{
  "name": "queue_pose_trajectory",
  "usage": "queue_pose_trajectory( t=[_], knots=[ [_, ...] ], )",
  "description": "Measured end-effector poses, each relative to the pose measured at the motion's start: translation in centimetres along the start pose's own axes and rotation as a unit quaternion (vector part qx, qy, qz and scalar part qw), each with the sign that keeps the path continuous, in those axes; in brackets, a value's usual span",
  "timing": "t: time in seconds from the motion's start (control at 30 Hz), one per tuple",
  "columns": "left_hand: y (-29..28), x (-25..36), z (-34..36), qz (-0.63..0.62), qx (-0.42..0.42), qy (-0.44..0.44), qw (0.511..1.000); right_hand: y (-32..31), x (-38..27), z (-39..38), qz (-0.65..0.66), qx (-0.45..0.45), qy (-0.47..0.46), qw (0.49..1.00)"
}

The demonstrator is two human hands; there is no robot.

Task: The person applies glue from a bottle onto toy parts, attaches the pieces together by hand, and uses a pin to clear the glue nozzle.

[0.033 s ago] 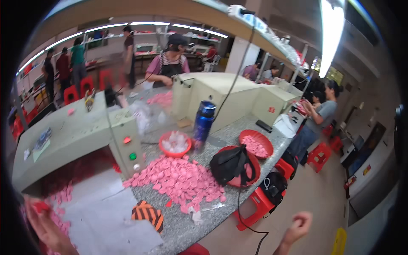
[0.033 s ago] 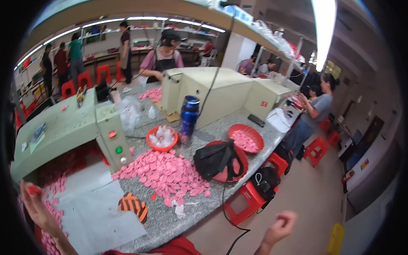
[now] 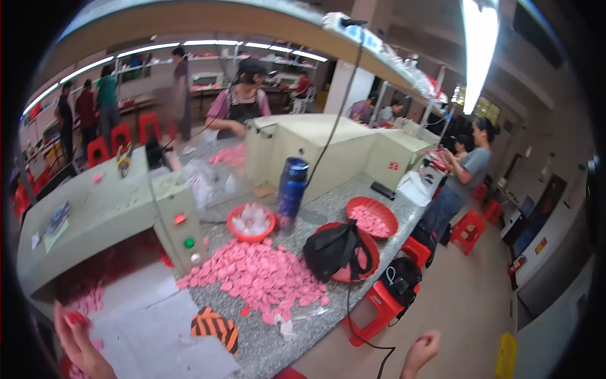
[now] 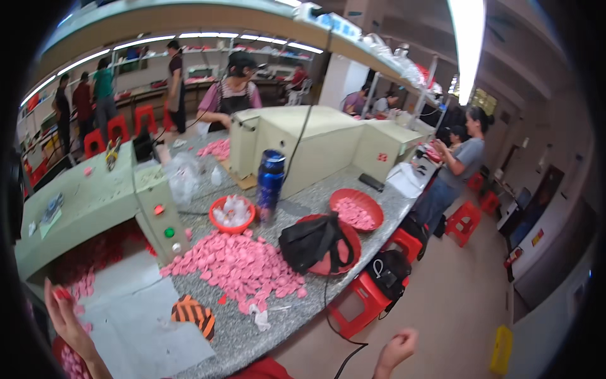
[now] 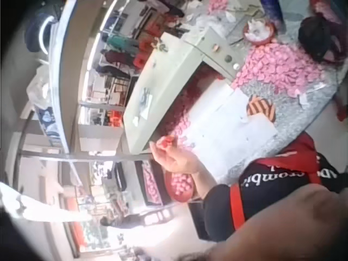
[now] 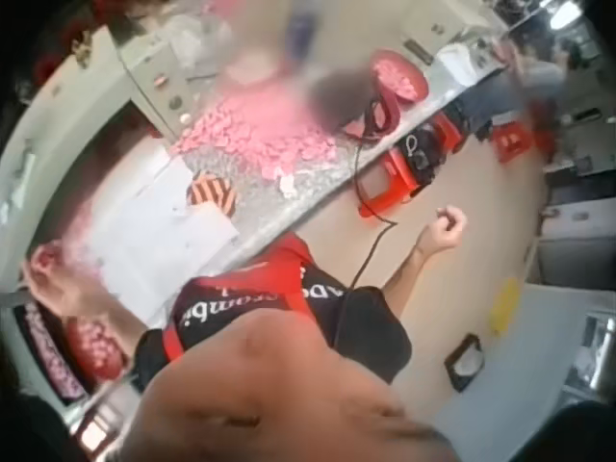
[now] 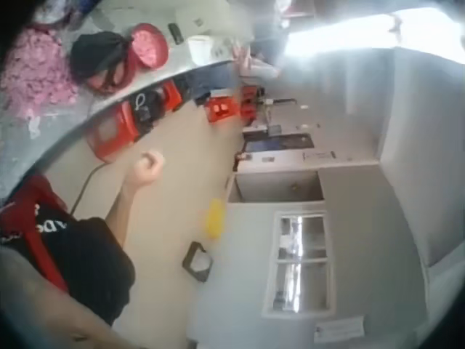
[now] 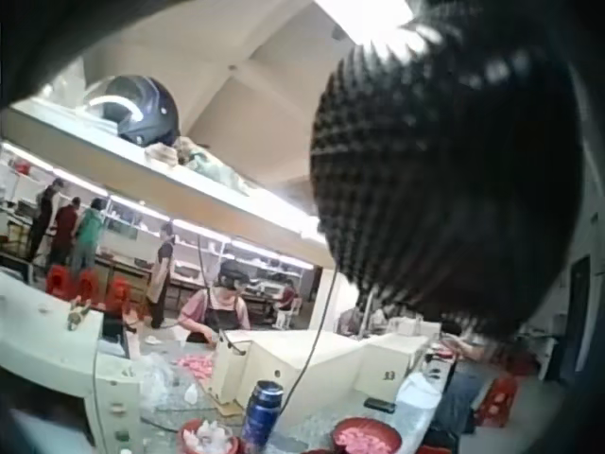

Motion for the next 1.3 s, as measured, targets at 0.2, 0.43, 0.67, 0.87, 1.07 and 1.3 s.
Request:
queue_pose_trajectory(
  t=[0.2,0.43,0.67,0.87,1.07,1.3],
  knots=[
    [3.2,1.0,-5.4,0.050,-0.060,-0.049,0.996,6.4,-7.8,-11.3,0.041,-0.409,-0.263,0.873],
    [4.8,-4.6,-7.8,-0.111,-0.190,-0.119,0.968,2.1,-36.6,-23.1,0.367,-0.287,-0.559,0.686],
    [4.6,-4.8,-9.8,-0.239,-0.207,-0.305,0.898,3.1,-44.3,-28.5,0.335,-0.322,-0.643,0.609],
    [4.9,-6.5,-9.2,-0.213,-0.239,-0.222,0.921,4.2,-44.9,-27.4,0.290,-0.262,-0.712,0.583],
    [4.0,-7.1,-9.3,-0.134,-0.279,-0.113,0.944,4.9,-44.9,-27.2,0.258,-0.190,-0.788,0.526],
    [3.1,-6.5,-8.8,-0.162,-0.298,-0.140,0.930,3.7,-44.2,-27.7,0.338,-0.171,-0.798,0.469]
  ],
)
Point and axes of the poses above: each hand's wrist, its own z-axis towards the middle knuckle, its own y-axis out of the palm, x = y × z, the point moved 1 cm from there along z, towards the middle knuckle, and after that the axes turned 6 degrees about x, right-handed, at the moved point
